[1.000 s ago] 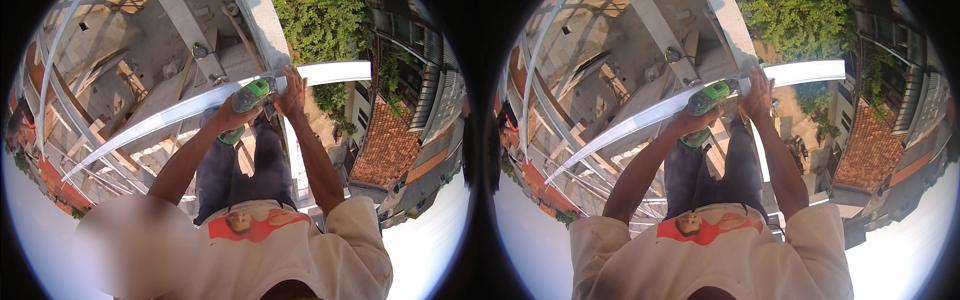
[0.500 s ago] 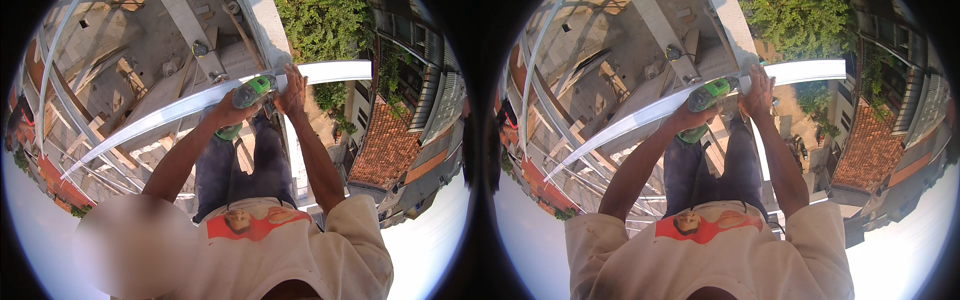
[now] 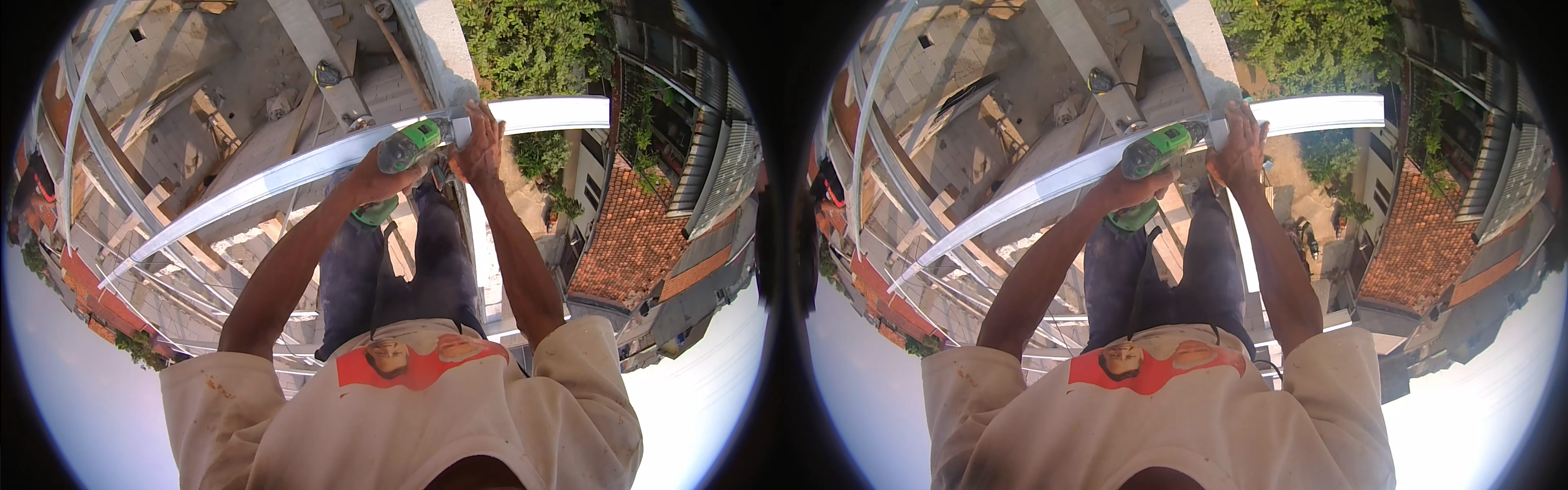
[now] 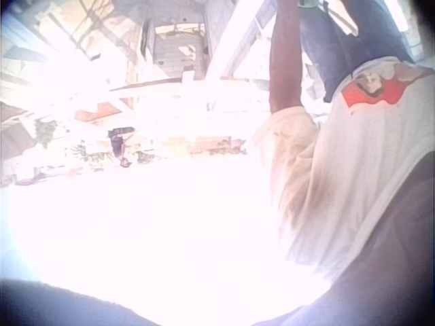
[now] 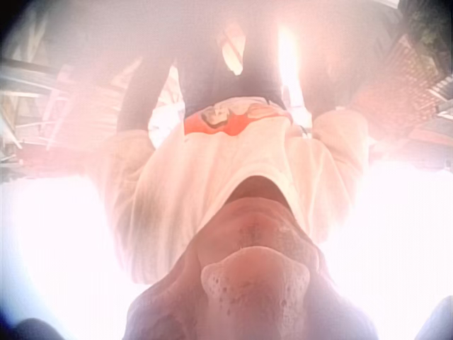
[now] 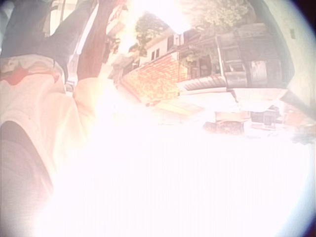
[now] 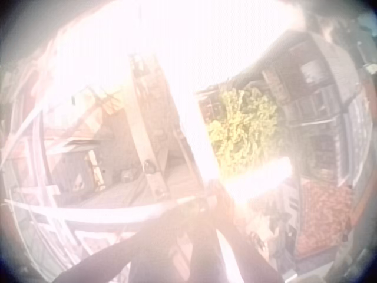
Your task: The person uses a cordless drill to fasten metal beams together on a rooftop, forming a curved frame structure. They position and secure multiple beams, then place additional beams across the frame.
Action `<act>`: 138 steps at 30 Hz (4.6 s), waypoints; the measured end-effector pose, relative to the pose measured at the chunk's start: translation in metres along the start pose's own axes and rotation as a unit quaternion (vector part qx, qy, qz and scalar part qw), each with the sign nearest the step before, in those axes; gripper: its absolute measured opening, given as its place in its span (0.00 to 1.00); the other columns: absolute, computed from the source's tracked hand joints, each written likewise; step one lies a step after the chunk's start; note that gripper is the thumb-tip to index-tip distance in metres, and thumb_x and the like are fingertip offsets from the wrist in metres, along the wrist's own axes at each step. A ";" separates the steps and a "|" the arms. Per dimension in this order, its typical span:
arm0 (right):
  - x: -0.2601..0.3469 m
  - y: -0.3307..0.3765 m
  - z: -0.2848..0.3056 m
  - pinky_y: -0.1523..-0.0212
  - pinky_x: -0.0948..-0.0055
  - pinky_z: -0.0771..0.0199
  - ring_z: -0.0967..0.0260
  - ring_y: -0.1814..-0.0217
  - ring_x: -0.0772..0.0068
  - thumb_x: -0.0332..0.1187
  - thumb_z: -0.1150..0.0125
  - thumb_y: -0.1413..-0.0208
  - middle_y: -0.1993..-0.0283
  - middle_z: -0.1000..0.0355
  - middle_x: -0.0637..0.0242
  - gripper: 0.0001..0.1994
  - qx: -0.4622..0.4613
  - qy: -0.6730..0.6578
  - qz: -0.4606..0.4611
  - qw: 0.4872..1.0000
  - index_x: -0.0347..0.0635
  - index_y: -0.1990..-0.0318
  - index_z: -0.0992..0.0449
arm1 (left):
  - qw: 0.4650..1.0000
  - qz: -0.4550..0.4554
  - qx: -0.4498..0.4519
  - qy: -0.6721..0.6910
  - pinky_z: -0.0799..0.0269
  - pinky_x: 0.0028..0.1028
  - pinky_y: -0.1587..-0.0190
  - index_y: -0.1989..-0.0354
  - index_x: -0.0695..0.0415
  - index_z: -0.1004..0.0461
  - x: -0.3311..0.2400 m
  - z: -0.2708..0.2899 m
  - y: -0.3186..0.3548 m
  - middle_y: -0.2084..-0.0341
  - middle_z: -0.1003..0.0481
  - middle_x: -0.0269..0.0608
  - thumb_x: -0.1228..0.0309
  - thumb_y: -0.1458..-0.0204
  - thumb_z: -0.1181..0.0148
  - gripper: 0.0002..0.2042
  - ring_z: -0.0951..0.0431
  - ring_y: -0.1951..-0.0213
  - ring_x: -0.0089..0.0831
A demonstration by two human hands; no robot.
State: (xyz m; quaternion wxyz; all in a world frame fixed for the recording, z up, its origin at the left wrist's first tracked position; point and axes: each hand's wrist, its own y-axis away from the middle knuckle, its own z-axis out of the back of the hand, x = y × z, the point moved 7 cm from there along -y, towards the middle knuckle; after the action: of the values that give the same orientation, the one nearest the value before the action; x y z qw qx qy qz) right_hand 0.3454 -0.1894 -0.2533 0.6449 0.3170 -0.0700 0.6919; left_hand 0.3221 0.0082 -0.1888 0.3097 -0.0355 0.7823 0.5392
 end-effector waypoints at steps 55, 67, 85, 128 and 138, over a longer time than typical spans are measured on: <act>-0.004 0.003 -0.003 0.20 0.36 0.65 0.55 0.17 0.56 0.32 0.32 0.57 0.25 0.40 0.63 0.37 0.024 0.002 -0.046 0.999 0.44 0.35 0.35 | 0.997 0.007 -0.067 0.030 0.24 0.26 0.74 0.57 0.60 0.23 0.013 -0.003 -0.004 0.70 0.18 0.37 0.65 0.44 0.33 0.13 0.21 0.79 0.22; 0.003 0.001 0.002 0.21 0.31 0.62 0.53 0.18 0.54 0.31 0.31 0.55 0.26 0.38 0.63 0.35 0.004 -0.004 -0.023 1.000 0.45 0.36 0.34 | 0.981 -0.143 -0.126 -0.041 0.23 0.28 0.68 0.58 0.61 0.22 0.022 -0.033 0.005 0.74 0.20 0.37 0.67 0.46 0.29 0.12 0.20 0.74 0.22; -0.001 -0.001 0.000 0.26 0.24 0.56 0.49 0.20 0.50 0.31 0.22 0.58 0.27 0.36 0.61 0.39 -0.002 -0.015 0.003 1.000 0.45 0.35 0.33 | 0.973 -0.167 -0.151 -0.052 0.23 0.29 0.70 0.60 0.63 0.21 0.025 -0.032 0.005 0.78 0.20 0.40 0.69 0.42 0.32 0.10 0.18 0.74 0.23; -0.002 -0.001 -0.002 0.25 0.29 0.54 0.49 0.19 0.54 0.29 0.26 0.59 0.27 0.36 0.65 0.38 0.005 0.000 0.005 1.000 0.47 0.36 0.34 | 0.987 -0.049 -0.106 0.112 0.24 0.28 0.72 0.57 0.62 0.23 0.036 -0.024 0.000 0.77 0.21 0.35 0.69 0.42 0.35 0.10 0.21 0.77 0.22; -0.002 -0.003 -0.002 0.25 0.29 0.54 0.49 0.19 0.53 0.31 0.25 0.55 0.28 0.36 0.63 0.36 0.014 0.005 0.000 1.000 0.47 0.37 0.33 | 0.982 -0.080 -0.148 0.089 0.23 0.29 0.72 0.58 0.63 0.22 0.026 -0.028 0.006 0.78 0.20 0.36 0.69 0.42 0.35 0.10 0.20 0.78 0.23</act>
State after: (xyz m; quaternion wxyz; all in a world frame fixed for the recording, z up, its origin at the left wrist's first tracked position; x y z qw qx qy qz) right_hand 0.3472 -0.1894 -0.2564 0.6411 0.3223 -0.0568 0.6942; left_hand 0.2861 -0.0062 -0.1914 0.2727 -0.1912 0.7129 0.6171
